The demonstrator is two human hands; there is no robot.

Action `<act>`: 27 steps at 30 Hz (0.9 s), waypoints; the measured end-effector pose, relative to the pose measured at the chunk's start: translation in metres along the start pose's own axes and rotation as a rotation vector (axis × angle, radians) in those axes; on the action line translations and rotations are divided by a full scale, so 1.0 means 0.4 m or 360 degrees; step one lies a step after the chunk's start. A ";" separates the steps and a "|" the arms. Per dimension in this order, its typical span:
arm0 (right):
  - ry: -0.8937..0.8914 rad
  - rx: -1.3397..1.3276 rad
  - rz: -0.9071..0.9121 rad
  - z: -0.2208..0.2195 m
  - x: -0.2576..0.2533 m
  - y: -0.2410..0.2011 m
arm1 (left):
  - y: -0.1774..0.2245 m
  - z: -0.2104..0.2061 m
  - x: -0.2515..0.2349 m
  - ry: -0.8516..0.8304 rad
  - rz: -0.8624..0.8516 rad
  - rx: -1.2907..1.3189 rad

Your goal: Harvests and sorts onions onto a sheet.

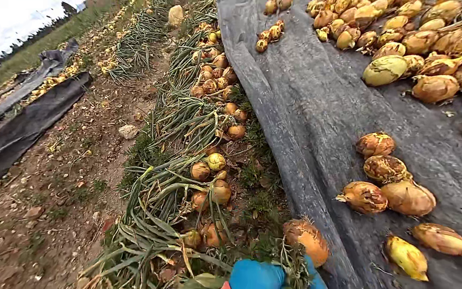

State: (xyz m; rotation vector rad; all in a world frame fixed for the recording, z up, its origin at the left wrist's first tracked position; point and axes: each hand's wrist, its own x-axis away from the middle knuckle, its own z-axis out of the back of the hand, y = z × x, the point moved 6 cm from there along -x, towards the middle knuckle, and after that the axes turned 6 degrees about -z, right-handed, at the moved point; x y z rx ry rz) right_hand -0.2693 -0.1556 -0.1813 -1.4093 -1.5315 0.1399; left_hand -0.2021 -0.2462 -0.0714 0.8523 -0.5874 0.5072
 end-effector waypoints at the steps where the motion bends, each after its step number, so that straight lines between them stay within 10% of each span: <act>1: 0.0039 -0.0008 0.0024 -0.008 0.005 -0.003 | -0.015 0.008 0.003 0.0111 -0.0013 -0.0149; 3: 0.0086 0.0024 0.0266 -0.014 0.023 -0.026 | -0.080 0.086 -0.011 0.0426 0.0168 -0.0478; 7: 0.0188 0.0199 0.1109 0.057 0.051 -0.167 | -0.312 0.266 -0.049 0.0183 0.0863 -0.0504; 14: 0.0411 0.0863 0.0103 0.034 -0.003 -0.071 | -0.465 0.339 -0.224 0.0705 0.1070 -0.0537; 21: 0.0337 0.0805 -0.0379 0.076 -0.064 0.002 | -0.254 0.175 -0.138 0.0781 0.0240 0.0258; 27: 0.0099 -0.0057 -0.0055 0.030 -0.010 -0.044 | 0.048 -0.005 -0.028 0.0711 -0.0371 0.0056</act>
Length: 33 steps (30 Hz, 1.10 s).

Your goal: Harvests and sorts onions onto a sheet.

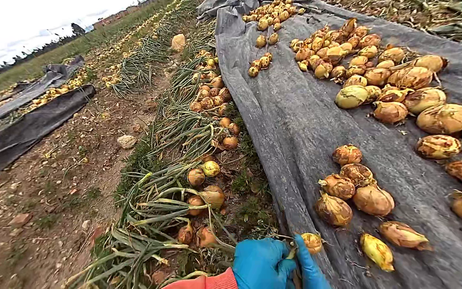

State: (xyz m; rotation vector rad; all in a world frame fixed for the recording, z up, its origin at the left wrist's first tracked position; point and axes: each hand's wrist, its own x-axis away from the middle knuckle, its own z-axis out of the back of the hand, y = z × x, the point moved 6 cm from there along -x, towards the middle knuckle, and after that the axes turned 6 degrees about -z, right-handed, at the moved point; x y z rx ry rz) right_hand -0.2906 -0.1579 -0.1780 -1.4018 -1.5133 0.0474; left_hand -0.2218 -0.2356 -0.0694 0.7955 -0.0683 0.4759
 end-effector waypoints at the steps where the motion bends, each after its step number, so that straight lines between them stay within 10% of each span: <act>1: 0.0026 -0.0052 0.0065 -0.001 0.010 -0.013 | 0.021 -0.003 0.003 -0.0015 -0.0058 -0.0043; 4: -0.0014 -0.0112 0.0134 0.000 0.023 -0.033 | 0.021 0.041 -0.027 0.0060 -0.0138 -0.0603; 9: 0.0234 -0.0018 0.0706 0.058 0.049 -0.144 | -0.346 0.258 -0.123 -0.0529 0.1064 -0.1178; 13: 0.0313 0.0676 0.0179 0.056 -0.016 -0.054 | -0.566 0.182 -0.173 -0.0429 0.0985 -0.0932; 20: 0.0233 0.0653 -0.0182 0.029 -0.054 0.024 | -0.516 0.203 -0.023 0.0434 0.0912 0.0136; 27: 0.0133 0.0695 -0.0326 0.004 -0.068 0.050 | -0.441 -0.054 0.174 -0.0713 0.1330 -0.0527; 33: -0.0157 0.0703 -0.0405 -0.051 -0.047 0.096 | -0.429 -0.046 0.302 0.0051 0.0847 0.0319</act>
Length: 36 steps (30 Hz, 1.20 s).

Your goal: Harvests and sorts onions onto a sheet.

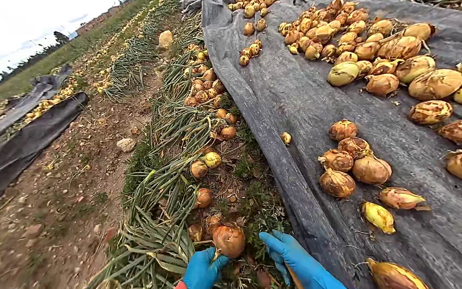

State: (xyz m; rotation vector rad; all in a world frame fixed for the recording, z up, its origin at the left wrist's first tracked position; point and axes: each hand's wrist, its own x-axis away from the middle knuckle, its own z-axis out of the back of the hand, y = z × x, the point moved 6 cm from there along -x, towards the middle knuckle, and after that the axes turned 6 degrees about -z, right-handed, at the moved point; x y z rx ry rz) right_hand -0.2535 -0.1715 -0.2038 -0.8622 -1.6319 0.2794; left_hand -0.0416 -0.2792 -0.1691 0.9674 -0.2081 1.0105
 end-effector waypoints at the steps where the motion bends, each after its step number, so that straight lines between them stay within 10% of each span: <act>1: -0.0118 0.0029 0.0004 -0.020 -0.001 0.005 | 0.020 0.000 0.020 0.0028 -0.0159 0.0106; 6: -0.0568 0.0003 0.0166 -0.073 0.026 -0.003 | 0.120 0.008 0.076 -0.0090 -0.0695 -0.0059; 11: -0.0150 0.0566 0.0394 -0.039 0.013 -0.012 | 0.152 0.050 0.047 -0.0611 -0.0264 -0.0122; 19: 0.0463 0.0276 0.0655 0.002 0.032 -0.040 | 0.160 0.227 -0.047 0.0344 0.0251 -0.0519; 23: 0.0087 0.0615 0.0174 -0.016 0.004 -0.009 | 0.257 0.156 0.021 0.0468 -0.0492 -0.0393; 27: -0.0013 -0.0447 0.0343 -0.068 0.068 -0.032 | 0.369 -0.042 0.120 0.0499 -0.1236 -0.0848; 30: 0.0062 -0.0779 0.0421 -0.055 0.108 -0.052 | 0.384 -0.011 0.083 0.0298 -0.0882 -0.1184; 33: 0.0324 -0.0771 0.1139 0.050 0.162 -0.119 | 0.244 0.254 -0.084 0.0079 0.0326 -0.1495; 36: 0.0720 -0.0693 0.1330 0.178 0.152 -0.168 | 0.154 0.319 -0.132 0.0175 0.0297 -0.1753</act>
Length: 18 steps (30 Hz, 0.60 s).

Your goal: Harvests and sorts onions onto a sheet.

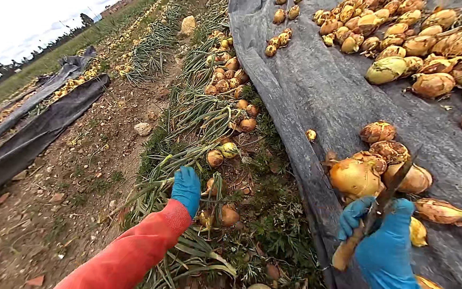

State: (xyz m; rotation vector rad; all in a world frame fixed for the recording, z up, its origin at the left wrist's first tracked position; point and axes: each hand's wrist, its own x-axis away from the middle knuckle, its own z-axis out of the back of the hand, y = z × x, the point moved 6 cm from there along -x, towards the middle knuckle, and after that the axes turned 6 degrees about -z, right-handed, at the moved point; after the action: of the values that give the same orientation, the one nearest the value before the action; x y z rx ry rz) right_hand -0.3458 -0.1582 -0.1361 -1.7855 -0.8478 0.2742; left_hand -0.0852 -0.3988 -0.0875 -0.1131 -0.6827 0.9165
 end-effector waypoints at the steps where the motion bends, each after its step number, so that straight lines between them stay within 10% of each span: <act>1: 0.0031 0.0086 -0.0156 0.000 -0.007 0.023 | 0.061 -0.018 0.009 -0.0059 -0.0196 0.0018; 6: -0.0122 0.0448 -0.0565 -0.035 0.031 0.117 | 0.246 -0.165 -0.004 -0.0685 -0.0325 0.0191; 18: -0.0162 0.0355 -0.0655 -0.002 0.000 0.122 | 0.187 -0.201 -0.045 -0.0606 -0.0114 0.0292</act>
State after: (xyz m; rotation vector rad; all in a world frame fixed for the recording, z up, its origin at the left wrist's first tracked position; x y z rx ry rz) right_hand -0.3255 -0.1664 -0.1796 -1.3635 -1.1853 0.1821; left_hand -0.0973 -0.3509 -0.1873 0.2541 -0.9436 0.9361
